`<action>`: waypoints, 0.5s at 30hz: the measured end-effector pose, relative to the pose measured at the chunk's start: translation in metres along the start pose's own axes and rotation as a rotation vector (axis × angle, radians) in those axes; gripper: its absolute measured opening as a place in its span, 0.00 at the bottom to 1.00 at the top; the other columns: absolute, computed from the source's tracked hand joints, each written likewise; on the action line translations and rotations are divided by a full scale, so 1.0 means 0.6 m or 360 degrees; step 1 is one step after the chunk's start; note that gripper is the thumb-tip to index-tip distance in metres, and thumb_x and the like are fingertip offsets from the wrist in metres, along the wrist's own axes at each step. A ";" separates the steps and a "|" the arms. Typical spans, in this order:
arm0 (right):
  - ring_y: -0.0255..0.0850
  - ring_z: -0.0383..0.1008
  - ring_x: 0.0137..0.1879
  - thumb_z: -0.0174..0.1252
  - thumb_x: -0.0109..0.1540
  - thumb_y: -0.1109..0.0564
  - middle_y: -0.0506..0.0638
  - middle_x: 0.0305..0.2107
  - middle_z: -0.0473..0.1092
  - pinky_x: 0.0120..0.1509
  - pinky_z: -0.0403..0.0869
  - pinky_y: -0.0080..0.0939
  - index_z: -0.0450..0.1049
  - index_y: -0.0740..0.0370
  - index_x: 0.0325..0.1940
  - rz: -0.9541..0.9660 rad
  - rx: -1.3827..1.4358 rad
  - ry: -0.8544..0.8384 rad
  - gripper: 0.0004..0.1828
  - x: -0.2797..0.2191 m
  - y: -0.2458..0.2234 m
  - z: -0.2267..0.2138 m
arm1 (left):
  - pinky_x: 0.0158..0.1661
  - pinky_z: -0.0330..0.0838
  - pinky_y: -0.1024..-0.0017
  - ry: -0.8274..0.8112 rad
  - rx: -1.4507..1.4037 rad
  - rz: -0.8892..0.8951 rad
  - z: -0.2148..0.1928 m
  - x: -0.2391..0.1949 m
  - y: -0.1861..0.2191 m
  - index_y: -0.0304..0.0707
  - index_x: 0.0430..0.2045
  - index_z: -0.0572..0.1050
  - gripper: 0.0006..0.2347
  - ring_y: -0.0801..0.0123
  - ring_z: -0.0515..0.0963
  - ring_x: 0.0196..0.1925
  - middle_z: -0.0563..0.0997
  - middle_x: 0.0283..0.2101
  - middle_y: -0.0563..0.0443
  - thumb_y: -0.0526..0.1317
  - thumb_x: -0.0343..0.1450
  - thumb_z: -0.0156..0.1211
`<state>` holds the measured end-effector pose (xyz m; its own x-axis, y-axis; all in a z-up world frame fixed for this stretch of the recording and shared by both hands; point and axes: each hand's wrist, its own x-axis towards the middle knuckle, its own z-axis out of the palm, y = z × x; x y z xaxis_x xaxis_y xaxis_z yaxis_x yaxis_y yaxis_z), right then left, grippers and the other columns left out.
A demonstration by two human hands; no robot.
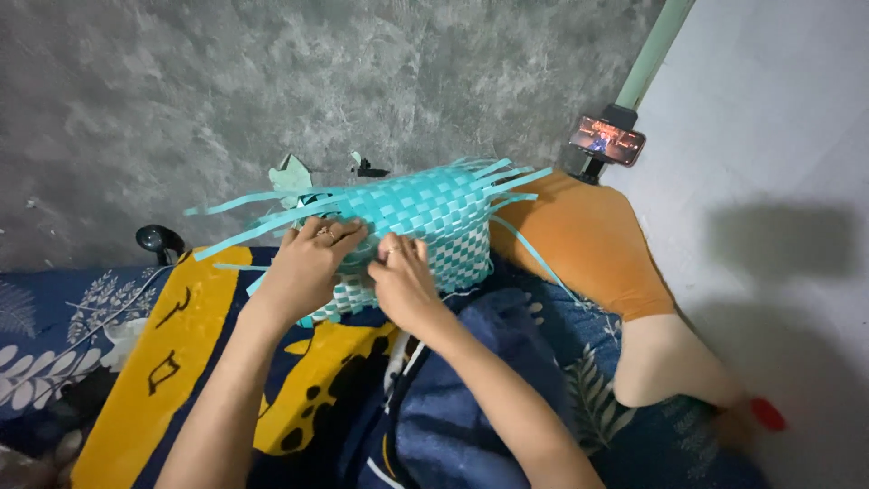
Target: A person is hand-weaving a bag made of teal and white plastic strips, specifically tucking the loose ends of the strips into the body of the bag to secure the weave.
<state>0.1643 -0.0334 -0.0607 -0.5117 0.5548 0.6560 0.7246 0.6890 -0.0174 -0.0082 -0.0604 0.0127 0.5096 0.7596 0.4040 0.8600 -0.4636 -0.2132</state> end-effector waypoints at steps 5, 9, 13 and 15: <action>0.49 0.62 0.48 0.56 0.56 0.66 0.57 0.40 0.60 0.53 0.58 0.48 0.70 0.67 0.29 0.0104 -0.0177 0.0117 0.01 0.002 -0.025 0.029 | 0.41 0.70 0.51 0.0007 0.0003 0.0053 0.046 0.005 -0.018 0.46 0.61 0.60 0.30 0.53 0.62 0.57 0.63 0.63 0.54 0.24 0.62 0.51; 0.51 0.57 0.55 0.62 0.55 0.48 0.54 0.44 0.59 0.65 0.52 0.57 0.75 0.62 0.37 0.0068 -0.0008 -0.0354 0.15 0.016 -0.024 -0.048 | 0.44 0.69 0.50 -0.0005 -0.0010 -0.0007 0.044 -0.004 -0.023 0.46 0.60 0.62 0.30 0.54 0.60 0.60 0.63 0.64 0.55 0.23 0.62 0.52; 0.52 0.60 0.53 0.61 0.55 0.57 0.54 0.40 0.61 0.64 0.53 0.62 0.78 0.61 0.39 -0.0019 -0.0108 -0.0289 0.10 0.007 -0.015 -0.053 | 0.41 0.69 0.49 0.0075 -0.0105 0.0116 0.047 0.000 -0.020 0.47 0.59 0.63 0.30 0.52 0.64 0.54 0.66 0.60 0.53 0.25 0.61 0.52; 0.52 0.62 0.52 0.59 0.55 0.62 0.55 0.40 0.63 0.64 0.55 0.62 0.78 0.61 0.37 -0.0041 -0.0152 -0.0122 0.08 0.009 -0.017 -0.035 | 0.39 0.70 0.51 0.0098 -0.0026 0.0131 0.043 0.002 -0.023 0.46 0.59 0.63 0.29 0.53 0.64 0.53 0.67 0.59 0.53 0.26 0.61 0.54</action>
